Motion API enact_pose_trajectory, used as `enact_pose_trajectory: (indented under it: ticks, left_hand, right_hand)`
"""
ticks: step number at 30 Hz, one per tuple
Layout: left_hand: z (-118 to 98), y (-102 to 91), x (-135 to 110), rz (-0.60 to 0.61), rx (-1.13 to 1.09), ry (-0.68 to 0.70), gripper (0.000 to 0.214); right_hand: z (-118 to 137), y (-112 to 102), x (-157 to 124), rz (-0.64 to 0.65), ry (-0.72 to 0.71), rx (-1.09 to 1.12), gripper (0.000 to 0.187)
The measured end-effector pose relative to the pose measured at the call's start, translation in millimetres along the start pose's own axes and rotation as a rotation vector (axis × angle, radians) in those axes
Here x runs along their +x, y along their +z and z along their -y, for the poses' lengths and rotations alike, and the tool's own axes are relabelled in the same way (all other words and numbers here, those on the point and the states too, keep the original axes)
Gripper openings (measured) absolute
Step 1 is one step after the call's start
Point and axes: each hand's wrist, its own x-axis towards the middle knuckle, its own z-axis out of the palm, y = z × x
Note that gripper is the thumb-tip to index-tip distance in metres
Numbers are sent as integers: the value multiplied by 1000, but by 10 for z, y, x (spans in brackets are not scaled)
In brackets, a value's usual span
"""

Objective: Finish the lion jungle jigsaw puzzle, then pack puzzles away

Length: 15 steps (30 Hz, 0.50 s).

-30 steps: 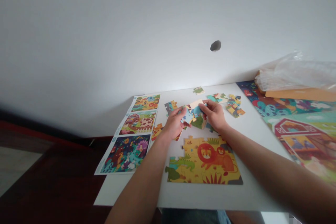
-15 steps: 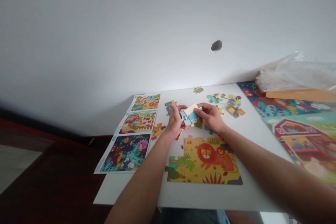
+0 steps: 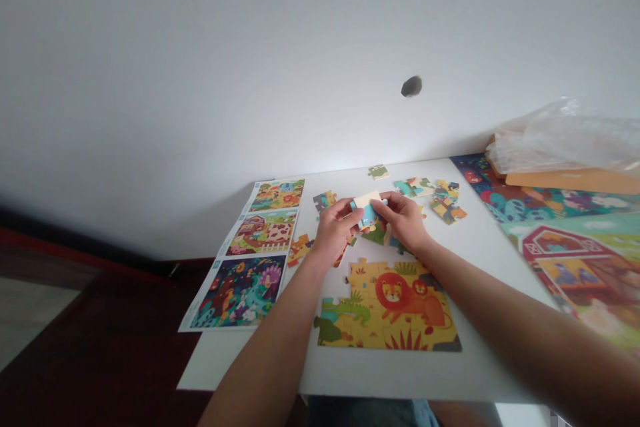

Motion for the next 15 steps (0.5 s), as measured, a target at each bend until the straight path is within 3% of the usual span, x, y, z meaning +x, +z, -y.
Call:
enact_pose_trajectory:
  ticks: [7,12,15]
  left_hand:
    - [36,-47,18,-77,136,63,45]
    - [78,-102,53,-204,261,166,30]
    - [84,-94,53,-215,237,195,27]
  right_hand:
    - [16,4,-34,209,30,54,43]
    - [-72,-18,0,201,36,-16,42]
    - [-135,-36,23,210,29,-83,34]
